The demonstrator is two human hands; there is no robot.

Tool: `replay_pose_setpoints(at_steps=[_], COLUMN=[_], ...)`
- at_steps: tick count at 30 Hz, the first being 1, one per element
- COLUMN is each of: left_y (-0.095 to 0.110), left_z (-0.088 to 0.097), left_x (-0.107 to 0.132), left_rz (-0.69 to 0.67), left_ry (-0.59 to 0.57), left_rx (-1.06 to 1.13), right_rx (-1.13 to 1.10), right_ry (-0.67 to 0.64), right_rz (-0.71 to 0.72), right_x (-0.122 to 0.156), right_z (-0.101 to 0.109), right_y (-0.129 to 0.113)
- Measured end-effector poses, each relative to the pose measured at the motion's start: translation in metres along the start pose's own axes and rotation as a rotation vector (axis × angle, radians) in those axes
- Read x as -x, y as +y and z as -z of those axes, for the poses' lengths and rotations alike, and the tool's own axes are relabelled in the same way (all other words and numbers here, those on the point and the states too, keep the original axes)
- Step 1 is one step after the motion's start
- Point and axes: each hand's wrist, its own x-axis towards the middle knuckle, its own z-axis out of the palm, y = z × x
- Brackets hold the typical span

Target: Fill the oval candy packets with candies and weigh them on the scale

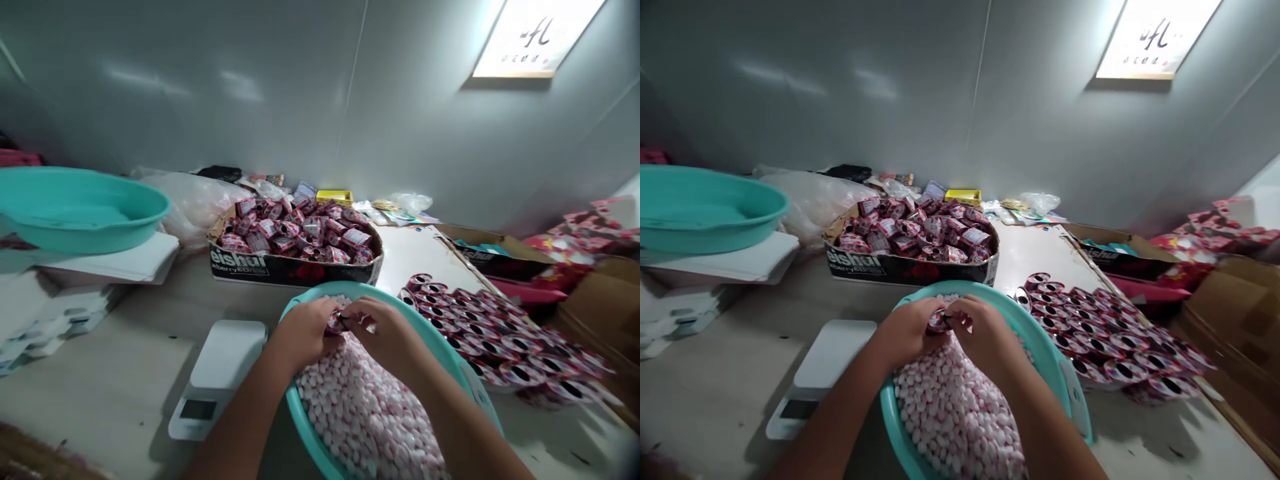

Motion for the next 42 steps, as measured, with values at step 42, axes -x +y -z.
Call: replay_pose_setpoints(at_steps=[42], left_y=[-0.008], left_z=[-0.006], left_x=[-0.007], left_rz=[0.069], left_ry=[0.238], left_rx=[0.050], right_rx=[-0.019], right_ry=[-0.389], right_rz=[-0.423], right_x=[-0.010], right_z=[0.004], right_y=[0.052])
